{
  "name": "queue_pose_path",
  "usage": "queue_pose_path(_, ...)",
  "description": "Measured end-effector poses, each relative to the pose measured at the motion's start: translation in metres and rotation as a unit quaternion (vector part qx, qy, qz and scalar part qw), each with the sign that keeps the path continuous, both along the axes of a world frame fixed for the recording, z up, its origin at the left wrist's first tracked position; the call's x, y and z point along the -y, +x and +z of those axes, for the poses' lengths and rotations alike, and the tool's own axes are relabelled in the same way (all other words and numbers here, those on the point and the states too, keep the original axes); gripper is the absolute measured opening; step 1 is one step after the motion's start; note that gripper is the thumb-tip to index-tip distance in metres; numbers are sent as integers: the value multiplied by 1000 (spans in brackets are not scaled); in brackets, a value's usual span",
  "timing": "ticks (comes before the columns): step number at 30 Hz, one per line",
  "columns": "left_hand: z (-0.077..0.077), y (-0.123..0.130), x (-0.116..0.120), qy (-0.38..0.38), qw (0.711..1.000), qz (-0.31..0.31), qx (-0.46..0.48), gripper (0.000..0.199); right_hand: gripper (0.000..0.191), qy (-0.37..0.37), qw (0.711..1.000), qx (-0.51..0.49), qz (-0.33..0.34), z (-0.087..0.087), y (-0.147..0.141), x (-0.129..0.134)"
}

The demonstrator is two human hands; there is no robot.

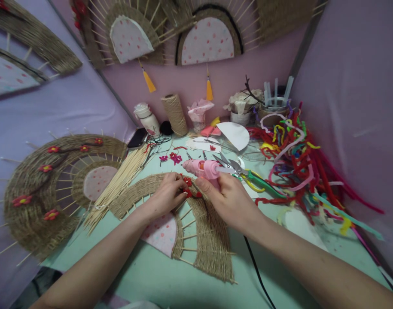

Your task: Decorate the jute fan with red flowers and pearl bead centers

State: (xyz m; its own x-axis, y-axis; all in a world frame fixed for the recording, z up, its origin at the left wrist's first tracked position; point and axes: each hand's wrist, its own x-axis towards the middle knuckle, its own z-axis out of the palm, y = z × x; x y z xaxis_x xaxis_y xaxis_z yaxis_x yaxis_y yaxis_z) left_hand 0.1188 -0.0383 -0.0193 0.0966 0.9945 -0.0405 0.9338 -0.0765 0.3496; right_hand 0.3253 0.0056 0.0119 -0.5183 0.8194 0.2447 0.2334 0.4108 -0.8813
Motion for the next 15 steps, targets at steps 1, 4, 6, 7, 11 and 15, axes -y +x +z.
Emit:
queue_pose_path(1, 0, 0, 0, 0, 1000, 2, -1, 8, 45, -1, 1000, -1, -2, 0, 0, 0)
queue_pose_path(4, -2, 0, 1, 8, 1000, 3, 1, 8, 44, 3, 1000, -9, -4, 0, 0, 0)
queue_pose_path(6, -3, 0, 1, 16, 1000, 1, 5, 8, 44, 5, 1000, -14, -5, -1, 0, 0)
queue_pose_path(7, -3, 0, 2, 18, 1000, 2, 7, 7, 44, 4, 1000, -14, -6, -1, 0, 0)
queue_pose_path(11, 0, -2, 7, 29, 999, 9, 35, 11, 45, -1, 1000, -3, -6, 0, 0, 0)
queue_pose_path(15, 6, -14, 20, 53, 996, 21, 65, 26, 47, 2, 1000, 9, -12, 0, 1, -1)
